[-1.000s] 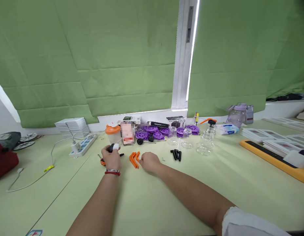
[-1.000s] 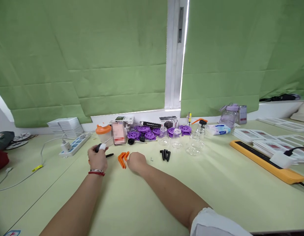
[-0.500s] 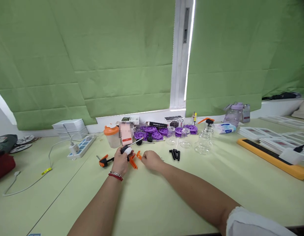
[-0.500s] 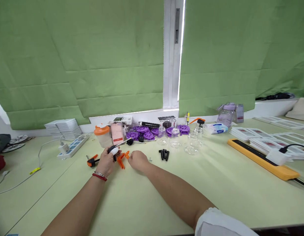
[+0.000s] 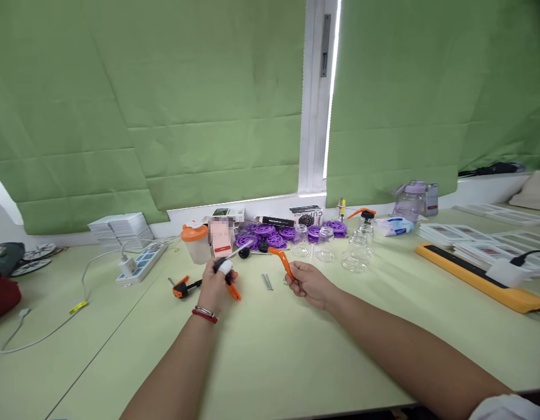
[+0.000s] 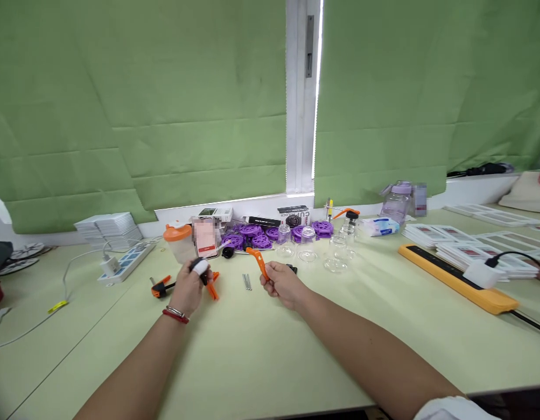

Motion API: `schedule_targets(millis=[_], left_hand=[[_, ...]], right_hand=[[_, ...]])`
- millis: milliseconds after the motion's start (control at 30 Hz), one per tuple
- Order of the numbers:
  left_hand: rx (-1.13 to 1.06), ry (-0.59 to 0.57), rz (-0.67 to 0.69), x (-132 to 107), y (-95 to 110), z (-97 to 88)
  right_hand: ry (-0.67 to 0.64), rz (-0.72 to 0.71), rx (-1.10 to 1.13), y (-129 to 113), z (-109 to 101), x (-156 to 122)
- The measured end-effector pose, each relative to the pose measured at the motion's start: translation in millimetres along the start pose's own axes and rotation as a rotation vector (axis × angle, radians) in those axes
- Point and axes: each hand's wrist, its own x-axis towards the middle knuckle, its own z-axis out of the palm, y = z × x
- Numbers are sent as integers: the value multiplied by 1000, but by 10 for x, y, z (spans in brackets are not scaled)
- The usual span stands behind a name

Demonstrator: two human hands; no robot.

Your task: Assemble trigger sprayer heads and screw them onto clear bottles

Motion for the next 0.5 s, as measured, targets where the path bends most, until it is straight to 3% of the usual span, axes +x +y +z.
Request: schedule_targets(millis=[67, 133, 333, 500], left_hand=[[89, -212, -41, -127, -23, 128], [166, -309, -68, -215, -24, 205], [230, -416, -91, -279, -26, 242], [145, -457, -94, -291, -63, 253]], right_hand=[[17, -33, 91, 18, -76, 10], [19, -47, 145, 41, -117, 25], [-32, 23, 124, 125, -75, 25], [-95, -1, 89, 181, -56, 20]])
